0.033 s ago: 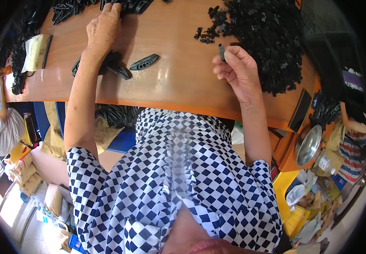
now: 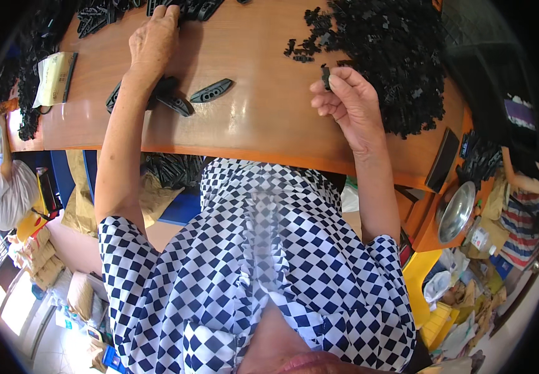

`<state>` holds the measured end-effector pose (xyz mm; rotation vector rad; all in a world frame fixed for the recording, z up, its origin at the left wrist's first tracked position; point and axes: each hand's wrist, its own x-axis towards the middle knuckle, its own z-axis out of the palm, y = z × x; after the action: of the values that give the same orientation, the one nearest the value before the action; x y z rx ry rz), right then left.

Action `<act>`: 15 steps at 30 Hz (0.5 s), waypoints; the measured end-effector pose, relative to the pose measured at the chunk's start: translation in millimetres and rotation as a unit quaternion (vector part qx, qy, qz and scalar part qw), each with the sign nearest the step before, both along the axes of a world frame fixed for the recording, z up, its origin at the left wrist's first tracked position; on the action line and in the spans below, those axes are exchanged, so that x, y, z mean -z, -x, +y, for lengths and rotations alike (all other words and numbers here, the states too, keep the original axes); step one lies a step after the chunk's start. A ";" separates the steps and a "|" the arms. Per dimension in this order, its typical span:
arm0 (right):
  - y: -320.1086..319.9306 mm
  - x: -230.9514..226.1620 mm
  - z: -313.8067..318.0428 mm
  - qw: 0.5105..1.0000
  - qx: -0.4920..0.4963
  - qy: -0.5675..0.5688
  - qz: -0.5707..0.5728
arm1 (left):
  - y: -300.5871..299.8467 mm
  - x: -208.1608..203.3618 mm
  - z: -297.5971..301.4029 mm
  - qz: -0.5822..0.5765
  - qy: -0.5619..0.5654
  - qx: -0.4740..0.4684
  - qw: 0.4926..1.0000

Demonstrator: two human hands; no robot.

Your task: The person assembles plastic clips by repeatedly taking small plastic pieces and inserting them into larger plastic parts by hand, placing the assembled components on the table.

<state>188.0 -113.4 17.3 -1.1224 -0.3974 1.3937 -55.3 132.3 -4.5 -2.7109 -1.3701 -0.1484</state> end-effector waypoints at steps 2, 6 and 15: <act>1.5 0.5 -3.7 1.000 -0.006 -0.016 -0.014 | 1.5 6.4 4.2 0.003 -0.011 0.012 1.000; 1.5 7.8 -5.8 0.999 -0.004 -0.052 0.009 | -0.5 9.0 4.4 -0.047 -0.011 0.027 0.998; 29.0 4.4 5.6 0.986 0.087 -0.057 -0.132 | -57.0 -18.3 -104.4 -0.556 0.569 0.016 0.606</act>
<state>159.0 -107.7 12.9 -1.2208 -0.5486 1.0598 1.8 27.8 13.8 -3.8082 -2.1789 -1.8695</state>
